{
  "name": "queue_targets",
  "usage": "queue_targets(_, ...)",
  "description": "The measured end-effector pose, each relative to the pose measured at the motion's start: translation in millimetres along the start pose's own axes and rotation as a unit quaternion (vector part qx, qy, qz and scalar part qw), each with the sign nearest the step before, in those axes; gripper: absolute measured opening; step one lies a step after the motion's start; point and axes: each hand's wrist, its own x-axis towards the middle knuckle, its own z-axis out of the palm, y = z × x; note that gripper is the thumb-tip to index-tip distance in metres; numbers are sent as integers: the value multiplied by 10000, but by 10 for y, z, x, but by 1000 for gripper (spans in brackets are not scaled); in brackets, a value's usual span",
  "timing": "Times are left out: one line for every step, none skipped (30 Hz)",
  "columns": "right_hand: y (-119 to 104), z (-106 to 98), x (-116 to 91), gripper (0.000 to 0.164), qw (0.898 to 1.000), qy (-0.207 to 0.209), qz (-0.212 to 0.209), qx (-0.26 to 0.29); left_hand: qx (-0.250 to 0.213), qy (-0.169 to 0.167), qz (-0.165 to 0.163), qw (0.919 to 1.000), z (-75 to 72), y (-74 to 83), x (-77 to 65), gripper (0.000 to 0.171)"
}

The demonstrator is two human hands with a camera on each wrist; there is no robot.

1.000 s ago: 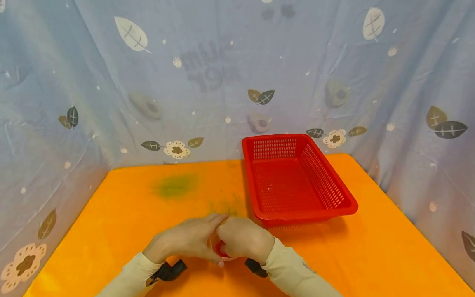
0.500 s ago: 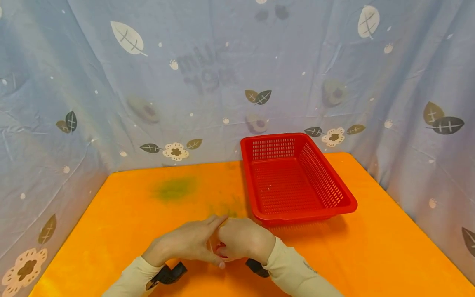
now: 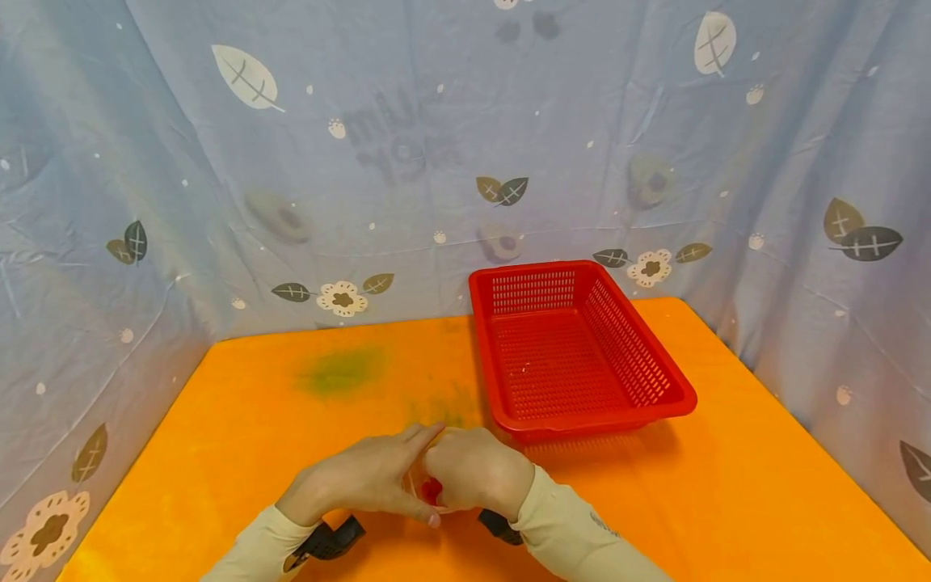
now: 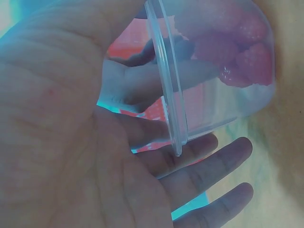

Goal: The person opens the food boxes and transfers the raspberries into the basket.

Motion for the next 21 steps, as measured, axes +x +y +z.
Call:
queue_targets(0,3,3,13,10000,-20,-14,15,5,0,4,10000,1,-1,1,116)
queue_targets(1,5,4,12,10000,-27,-36,24,6,1,5,10000,2,-1,1,116)
queue_targets(3,7,6,12,10000,-25,-53,31,9,2,4,10000,3,-2,1,116)
queue_targets(4,9,7,12,10000,-8,-72,33,15,2,4,10000,4,-3,0,116)
queue_targets(7,12,11,13,9999,9,-94,41,16,0,4,10000,5,-4,-1,116)
queue_targets(8,14,12,13,9999,17,-117,58,19,-1,3,10000,5,-4,-2,116)
queue_targets(10,13,9,13,9998,50,-155,65,22,0,9,10000,5,-4,-2,116)
queue_targets(13,15,9,14,9998,83,-188,69,27,1,9,10000,5,-3,-3,116)
queue_targets(13,15,8,15,9997,115,-221,62,33,1,9,10000,4,-2,-4,116)
queue_targets(14,15,7,17,9996,142,-251,60,40,4,11,10000,3,-1,-5,115)
queue_targets(12,15,6,18,9995,161,-267,40,44,10,13,10000,3,1,-6,115)
queue_targets(9,12,2,19,9995,168,-265,57,54,16,15,10000,3,1,-6,115)
queue_targets(8,11,-2,19,9995,170,-252,55,49,23,21,10000,5,1,-7,115)
queue_targets(6,9,-6,19,9996,168,-225,52,31,28,22,10000,7,-1,-7,116)
queue_targets(4,6,-9,19,9997,147,-180,61,3,34,30,10000,10,-3,-6,116)
queue_targets(2,3,-11,18,9998,122,-126,82,-26,41,41,10000,13,-5,-7,116)
queue_targets(-1,1,-11,17,9999,92,-71,87,-46,48,60,10000,16,-8,-6,116)
queue_targets(-3,0,-9,17,9999,74,-25,96,-65,56,75,9999,19,-11,-6,116)
queue_targets(-2,0,-8,17,10000,67,-6,67,-88,61,82,9999,20,-13,-6,116)
queue_targets(-3,1,-4,17,10000,58,1,56,-104,64,87,9999,19,-14,-6,116)
queue_targets(-4,1,-1,16,10000,54,-12,61,-104,69,88,9999,17,-13,-6,116)
